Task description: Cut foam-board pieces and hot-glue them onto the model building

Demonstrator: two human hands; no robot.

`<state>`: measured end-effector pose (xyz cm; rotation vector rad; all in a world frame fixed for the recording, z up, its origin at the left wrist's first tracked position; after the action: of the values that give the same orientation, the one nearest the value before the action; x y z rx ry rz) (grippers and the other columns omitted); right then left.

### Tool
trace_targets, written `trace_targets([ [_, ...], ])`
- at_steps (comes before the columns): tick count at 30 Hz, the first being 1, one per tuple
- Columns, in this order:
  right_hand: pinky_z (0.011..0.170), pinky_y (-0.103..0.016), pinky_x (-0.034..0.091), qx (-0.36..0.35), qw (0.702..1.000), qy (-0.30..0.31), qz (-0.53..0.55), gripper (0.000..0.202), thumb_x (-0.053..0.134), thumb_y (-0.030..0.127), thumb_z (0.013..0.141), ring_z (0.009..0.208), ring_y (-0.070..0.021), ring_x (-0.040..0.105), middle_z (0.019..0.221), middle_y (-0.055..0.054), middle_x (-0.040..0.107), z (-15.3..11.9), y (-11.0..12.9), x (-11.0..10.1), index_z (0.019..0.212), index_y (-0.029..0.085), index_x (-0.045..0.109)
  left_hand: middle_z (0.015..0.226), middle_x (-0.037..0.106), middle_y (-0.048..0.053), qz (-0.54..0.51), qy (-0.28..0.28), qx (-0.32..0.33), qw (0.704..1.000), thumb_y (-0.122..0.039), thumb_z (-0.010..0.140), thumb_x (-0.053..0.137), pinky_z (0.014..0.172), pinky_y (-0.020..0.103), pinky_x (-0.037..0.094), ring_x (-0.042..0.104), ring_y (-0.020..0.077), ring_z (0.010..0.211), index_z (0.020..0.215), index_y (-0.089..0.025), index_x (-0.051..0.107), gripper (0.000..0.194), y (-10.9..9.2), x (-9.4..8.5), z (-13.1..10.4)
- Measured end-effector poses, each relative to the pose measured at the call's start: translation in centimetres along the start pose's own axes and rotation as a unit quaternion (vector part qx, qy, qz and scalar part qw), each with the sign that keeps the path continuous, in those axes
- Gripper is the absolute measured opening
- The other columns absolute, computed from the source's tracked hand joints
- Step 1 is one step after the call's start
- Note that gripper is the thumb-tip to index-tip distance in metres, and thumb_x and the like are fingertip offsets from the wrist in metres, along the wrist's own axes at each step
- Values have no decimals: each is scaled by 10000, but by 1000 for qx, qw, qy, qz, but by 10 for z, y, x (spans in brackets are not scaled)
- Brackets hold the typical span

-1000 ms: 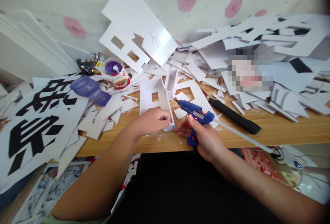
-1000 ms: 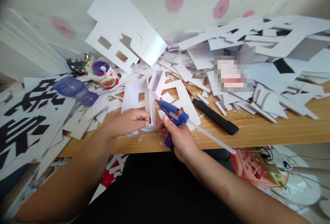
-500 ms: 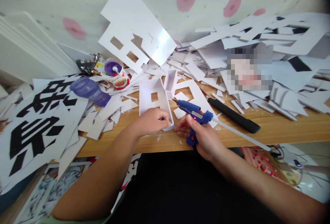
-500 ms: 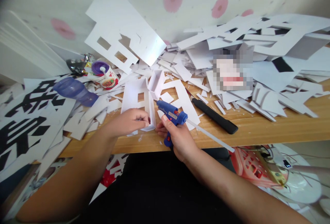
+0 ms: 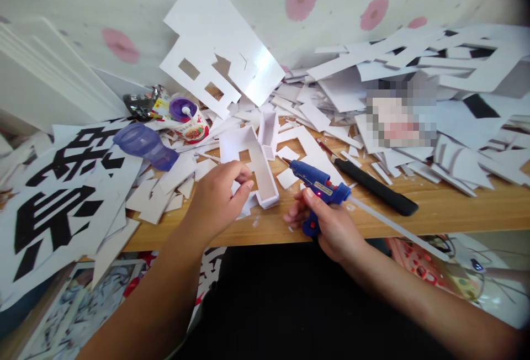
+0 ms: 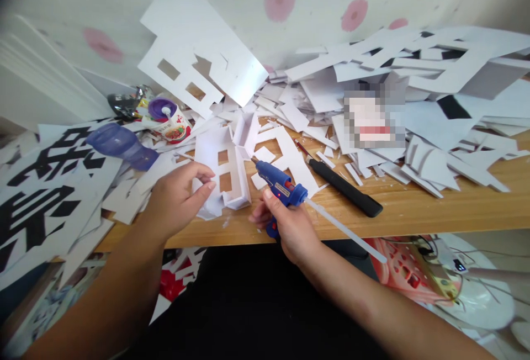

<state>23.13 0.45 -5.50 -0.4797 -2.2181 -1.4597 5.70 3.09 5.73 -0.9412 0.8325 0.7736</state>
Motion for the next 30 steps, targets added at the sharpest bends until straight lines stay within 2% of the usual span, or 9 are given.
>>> trace_targets([
  [2,553,-269,502,-30,1000,-4,-7,398,764,539,699,554,-156,638,593,21,621,0,3,-1,825,187,626,724,570,-31,10,-31,37,999,-171,835,576,674,252,391,541,124,703,838,-193,585,24,-5,-5,-8],
  [4,568,-263,493,-71,997,-7,-27,335,786,444,703,546,-127,607,651,39,617,0,8,-1,867,203,620,679,518,-35,11,-45,64,997,-148,849,563,656,252,385,509,119,665,825,-191,579,51,-10,-4,-16],
  [7,592,-256,464,-110,989,-7,-96,337,808,306,666,596,-118,578,722,44,607,0,17,3,921,223,605,701,527,-21,-6,-47,72,996,-123,863,540,665,263,390,506,125,680,861,-186,580,76,-14,1,-27],
  [9,589,-263,441,-115,982,-13,-148,344,795,274,646,605,-127,553,691,46,580,3,21,6,922,224,596,716,549,-7,-1,-45,70,997,-115,857,540,687,289,395,515,142,705,881,-185,588,88,-15,6,-32],
  [13,592,-293,436,-131,966,-29,-221,309,755,268,634,601,-146,530,680,38,569,13,23,11,895,239,592,718,588,10,63,-37,75,995,-139,836,573,736,360,388,533,192,742,893,-192,623,92,-13,13,-35],
  [17,599,-304,445,-139,961,-16,-237,308,736,264,630,590,-144,521,680,48,555,26,19,17,897,246,582,790,642,30,85,-31,73,993,-170,831,607,782,393,398,562,220,803,884,-195,650,72,-8,15,-35],
  [30,626,-305,424,-121,960,-43,-248,353,728,289,605,596,-141,516,669,50,568,26,21,25,903,223,550,774,641,31,-4,-35,76,996,-159,874,587,747,340,427,548,172,771,829,-186,683,109,6,26,-34],
])
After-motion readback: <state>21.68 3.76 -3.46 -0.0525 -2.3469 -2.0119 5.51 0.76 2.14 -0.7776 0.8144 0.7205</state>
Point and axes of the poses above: each hand's wrist, its own z-axis towards the middle knuckle, its own x-axis out of the palm, y = z × x, the point moved 6 cm from there along z, towards the middle knuckle
